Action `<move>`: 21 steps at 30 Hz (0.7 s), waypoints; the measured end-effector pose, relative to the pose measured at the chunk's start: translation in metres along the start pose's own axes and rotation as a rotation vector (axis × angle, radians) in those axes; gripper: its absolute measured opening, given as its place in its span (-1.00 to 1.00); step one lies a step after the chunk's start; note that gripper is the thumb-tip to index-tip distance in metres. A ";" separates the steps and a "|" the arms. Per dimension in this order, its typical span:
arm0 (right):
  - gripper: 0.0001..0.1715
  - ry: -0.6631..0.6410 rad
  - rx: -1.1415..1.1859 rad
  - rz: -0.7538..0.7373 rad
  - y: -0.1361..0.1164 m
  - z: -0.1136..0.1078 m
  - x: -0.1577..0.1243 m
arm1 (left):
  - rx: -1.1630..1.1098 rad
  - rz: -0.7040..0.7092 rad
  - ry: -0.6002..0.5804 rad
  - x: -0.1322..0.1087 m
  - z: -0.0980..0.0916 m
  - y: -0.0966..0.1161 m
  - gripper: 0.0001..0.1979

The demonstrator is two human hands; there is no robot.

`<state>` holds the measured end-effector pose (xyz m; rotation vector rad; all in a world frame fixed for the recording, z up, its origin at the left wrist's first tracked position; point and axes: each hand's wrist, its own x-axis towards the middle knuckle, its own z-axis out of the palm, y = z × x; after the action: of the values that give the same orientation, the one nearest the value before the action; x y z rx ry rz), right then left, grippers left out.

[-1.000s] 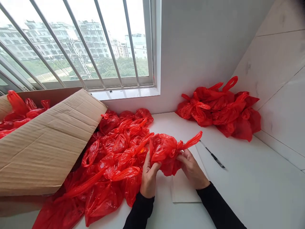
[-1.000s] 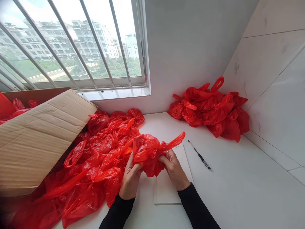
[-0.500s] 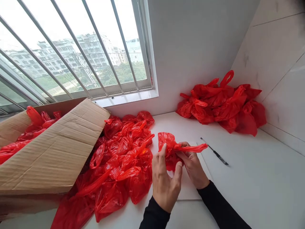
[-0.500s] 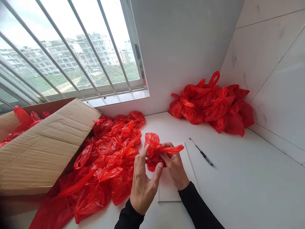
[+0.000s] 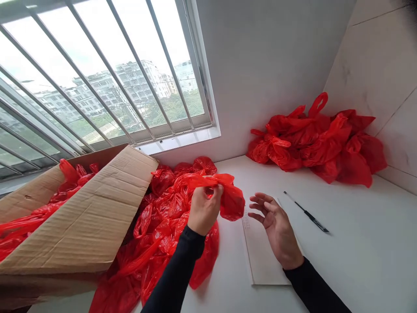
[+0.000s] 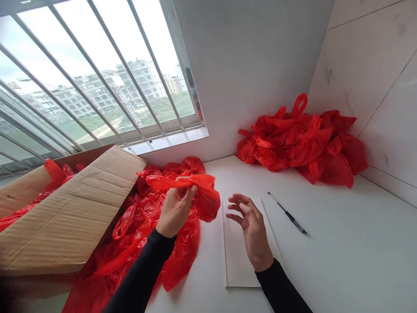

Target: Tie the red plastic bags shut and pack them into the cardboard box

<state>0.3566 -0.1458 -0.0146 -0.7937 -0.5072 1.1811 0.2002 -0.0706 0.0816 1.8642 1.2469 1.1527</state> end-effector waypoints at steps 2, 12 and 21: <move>-0.66 0.089 0.077 0.053 0.001 -0.003 0.004 | 0.039 0.019 0.067 0.029 -0.026 -0.001 -0.75; -0.72 0.197 0.261 0.195 0.008 -0.002 0.009 | 0.637 -0.169 0.315 0.162 -0.121 -0.077 -0.76; -0.74 0.208 0.307 0.255 0.015 0.001 0.012 | 0.926 -0.201 0.056 0.157 -0.099 -0.156 -0.14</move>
<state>0.3504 -0.1320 -0.0255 -0.7173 -0.0485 1.3539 0.0772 0.1350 0.0445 2.2334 2.1834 0.5282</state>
